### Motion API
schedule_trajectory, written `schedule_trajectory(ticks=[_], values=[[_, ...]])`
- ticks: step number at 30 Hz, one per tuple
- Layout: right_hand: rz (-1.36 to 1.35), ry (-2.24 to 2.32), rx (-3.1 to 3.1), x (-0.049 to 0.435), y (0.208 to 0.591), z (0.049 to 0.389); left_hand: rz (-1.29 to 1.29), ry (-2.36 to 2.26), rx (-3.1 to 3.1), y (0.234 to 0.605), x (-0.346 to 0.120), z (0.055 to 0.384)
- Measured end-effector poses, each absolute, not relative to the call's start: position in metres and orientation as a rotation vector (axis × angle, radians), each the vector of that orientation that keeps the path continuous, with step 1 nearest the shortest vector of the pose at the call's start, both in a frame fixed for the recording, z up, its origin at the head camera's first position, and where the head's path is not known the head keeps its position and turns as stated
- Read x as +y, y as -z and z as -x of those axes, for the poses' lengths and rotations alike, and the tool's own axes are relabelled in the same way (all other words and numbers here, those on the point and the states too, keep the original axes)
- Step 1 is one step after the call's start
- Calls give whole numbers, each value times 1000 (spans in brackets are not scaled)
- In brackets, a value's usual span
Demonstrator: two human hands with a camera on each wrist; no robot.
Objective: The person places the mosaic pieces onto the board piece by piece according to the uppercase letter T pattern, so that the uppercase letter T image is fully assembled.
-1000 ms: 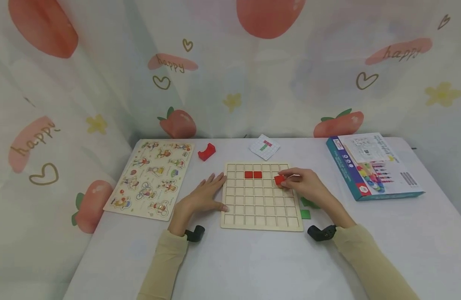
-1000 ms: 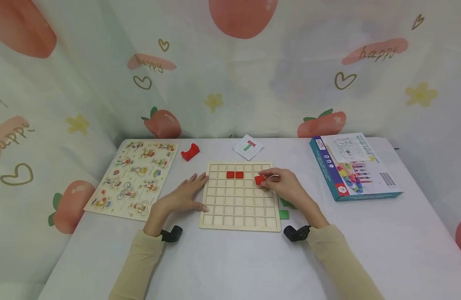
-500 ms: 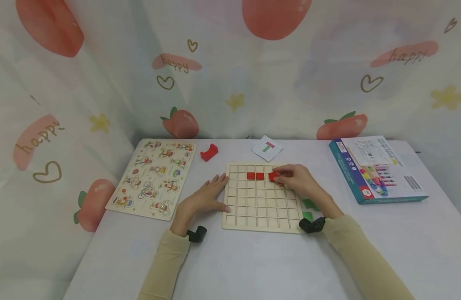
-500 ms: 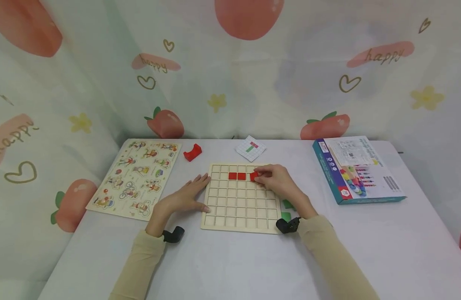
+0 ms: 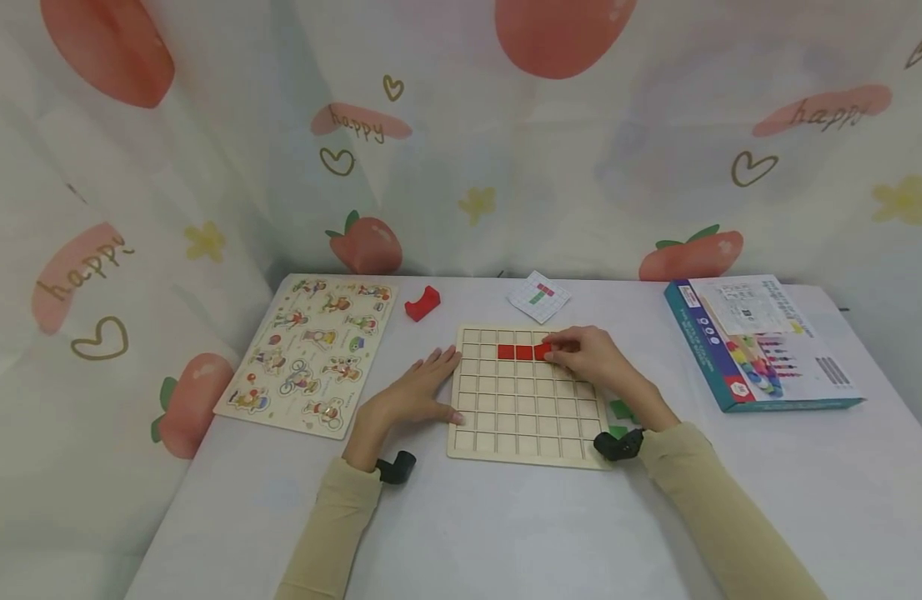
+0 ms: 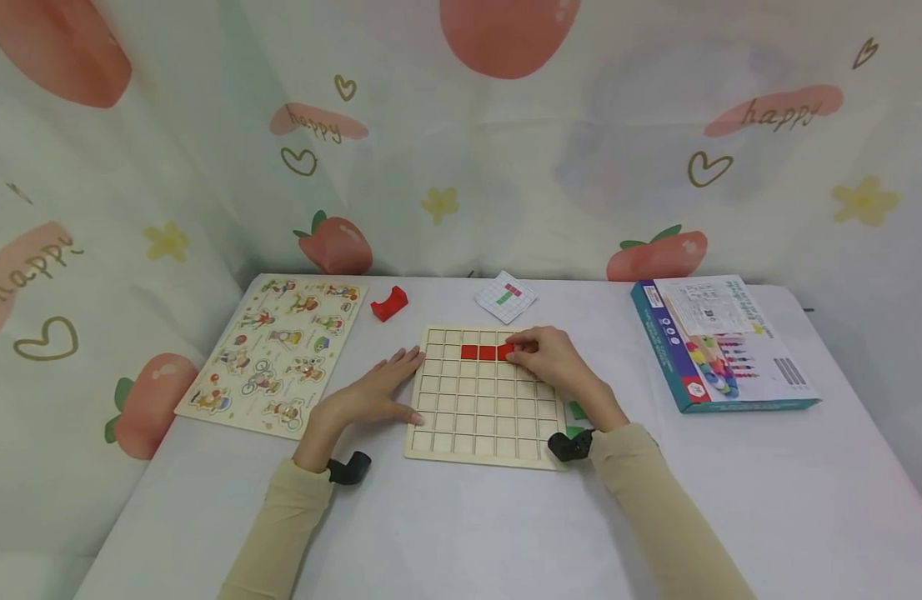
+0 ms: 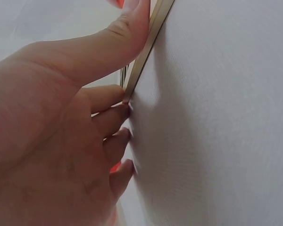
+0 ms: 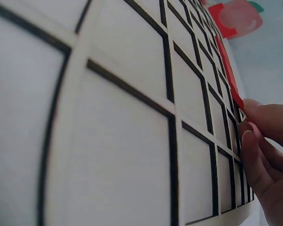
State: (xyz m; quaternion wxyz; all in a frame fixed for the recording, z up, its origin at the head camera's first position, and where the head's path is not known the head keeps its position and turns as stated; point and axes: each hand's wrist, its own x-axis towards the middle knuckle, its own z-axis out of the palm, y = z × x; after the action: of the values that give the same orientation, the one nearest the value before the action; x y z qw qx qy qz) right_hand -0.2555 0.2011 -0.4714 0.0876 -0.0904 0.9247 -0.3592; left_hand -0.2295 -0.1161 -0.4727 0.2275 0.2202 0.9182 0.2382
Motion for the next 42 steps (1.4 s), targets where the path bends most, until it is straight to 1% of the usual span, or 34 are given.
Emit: schedule_trajectory(ticks=[9,19,32,42], values=[[366,999,2828,201,477,256,-603,-681,2535,470,-115,228],[308,1096,2790,206,478,250,-597,-673,2535,471,-113,228],[231,1087,2826,232,469,223,-595,-688,2531,475,-115,230],[281,1079,2836,252,463,201,-598,-689,2525,474,-116,230]])
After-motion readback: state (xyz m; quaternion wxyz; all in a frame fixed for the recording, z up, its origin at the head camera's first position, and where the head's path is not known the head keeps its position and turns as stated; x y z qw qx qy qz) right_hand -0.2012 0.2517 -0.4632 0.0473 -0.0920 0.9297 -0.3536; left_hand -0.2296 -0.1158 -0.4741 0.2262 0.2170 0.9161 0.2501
